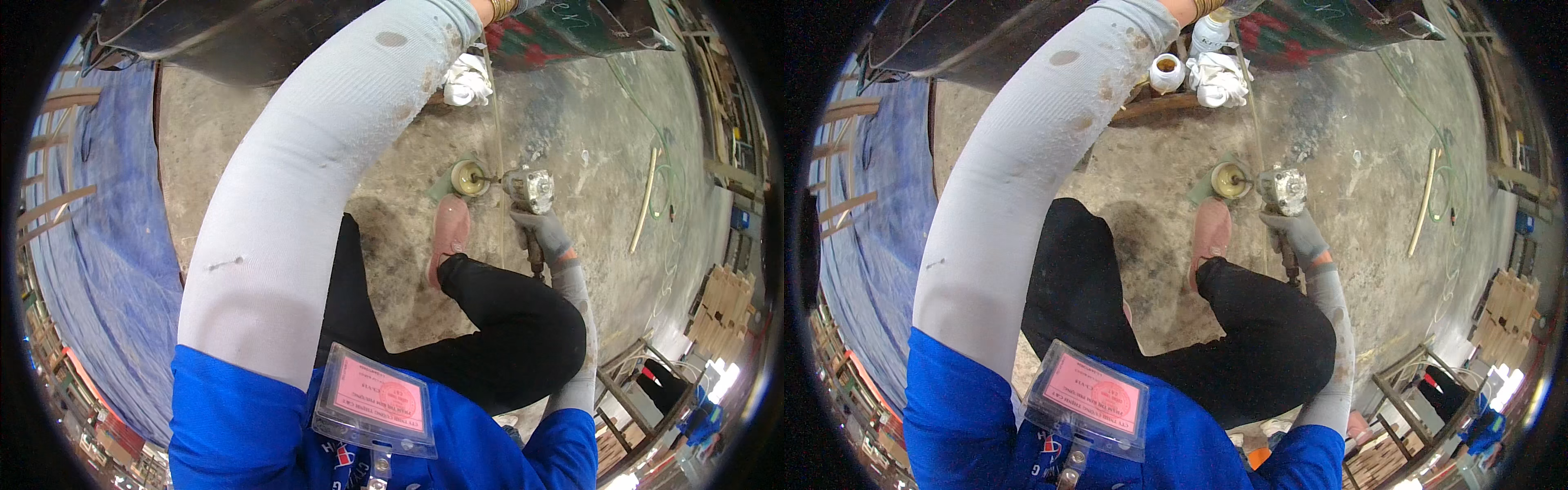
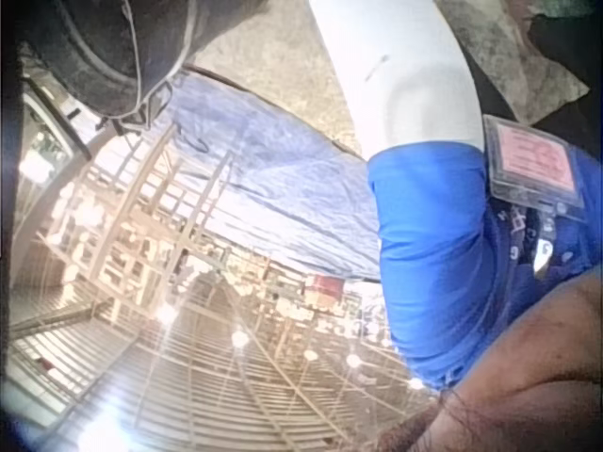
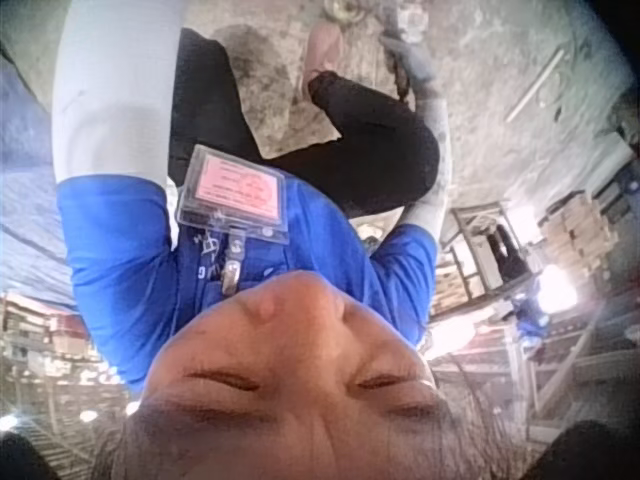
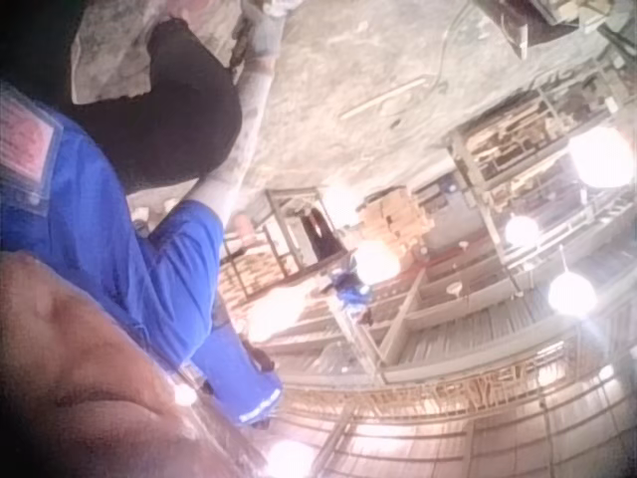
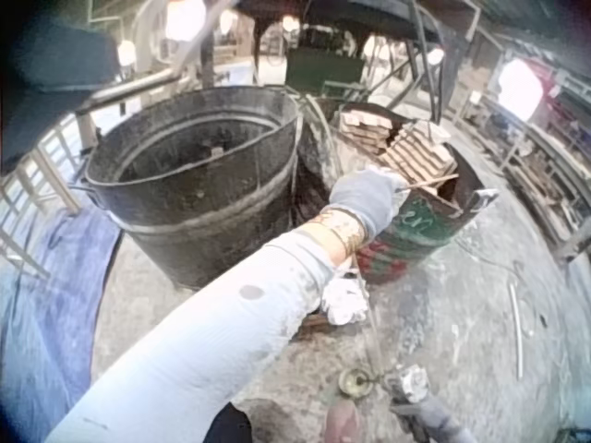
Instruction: The person sits on the floor and pours a liquid from a plastic bottle into a small container, then uses a drill with a mixing attachment to stir the contents. After mixing, the person stands up, walks through a workshop, and places the container on a workbench.
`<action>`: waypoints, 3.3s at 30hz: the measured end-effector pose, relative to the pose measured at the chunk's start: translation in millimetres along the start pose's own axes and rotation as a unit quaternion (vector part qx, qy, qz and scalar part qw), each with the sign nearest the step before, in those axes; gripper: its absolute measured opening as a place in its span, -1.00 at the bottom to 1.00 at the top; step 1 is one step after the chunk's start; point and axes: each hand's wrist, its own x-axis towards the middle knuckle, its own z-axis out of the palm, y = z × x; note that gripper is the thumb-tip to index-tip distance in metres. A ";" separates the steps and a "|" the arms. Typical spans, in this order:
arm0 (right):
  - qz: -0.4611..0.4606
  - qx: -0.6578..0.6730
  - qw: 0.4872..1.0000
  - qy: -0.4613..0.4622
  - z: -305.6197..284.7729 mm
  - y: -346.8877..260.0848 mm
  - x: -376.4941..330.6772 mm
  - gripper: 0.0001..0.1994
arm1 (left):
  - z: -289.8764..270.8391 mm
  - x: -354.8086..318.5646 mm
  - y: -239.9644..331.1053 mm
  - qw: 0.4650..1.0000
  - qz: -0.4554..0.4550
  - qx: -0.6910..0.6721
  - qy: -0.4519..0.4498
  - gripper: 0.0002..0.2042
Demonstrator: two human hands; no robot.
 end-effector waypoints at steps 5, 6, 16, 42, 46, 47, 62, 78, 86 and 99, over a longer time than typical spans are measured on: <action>0.004 0.013 1.000 -0.010 -2.2 1.4 0.5 -0.84 | 2.1 1.4 -0.7 1.000 0.004 -0.009 -0.007 -0.75; 0.003 0.008 1.000 -0.014 -1.5 1.9 1.2 -0.84 | 2.6 1.8 -1.2 1.000 0.010 -0.010 -0.002 -0.75; 0.003 -0.014 0.999 -0.034 -0.9 1.8 1.4 -0.83 | 8.3 6.2 -2.8 1.000 0.015 0.011 0.010 -0.73; 0.005 -0.022 0.999 -0.023 4.1 -0.3 -2.4 -0.79 | 12.3 0.3 -5.8 0.999 0.022 0.015 0.036 -0.72; 0.006 -0.032 0.999 -0.004 1.0 -2.3 -1.3 -0.79 | 11.4 2.4 -3.6 0.999 0.007 0.012 0.029 -0.72; 0.008 -0.038 0.999 -0.008 2.5 -3.0 -3.5 -0.79 | 10.2 3.2 -4.2 1.000 0.002 0.011 0.024 -0.72; -0.006 -0.042 0.998 -0.042 -6.6 13.0 5.7 -0.78 | 7.5 4.7 -2.6 1.000 -0.005 -0.001 0.004 -0.74; 0.000 -0.004 0.999 -0.049 -1.5 4.4 -0.9 -0.71 | 6.0 1.5 -2.2 0.999 -0.021 0.005 -0.023 -0.73; 0.003 0.018 0.999 -0.045 -5.3 9.1 2.6 -0.68 | 4.6 2.9 0.0 1.000 -0.009 0.026 -0.012 -0.70; -0.027 0.034 0.997 -0.063 -9.5 17.3 2.4 -0.73 | 5.9 5.1 6.7 0.999 -0.013 0.007 -0.032 -0.72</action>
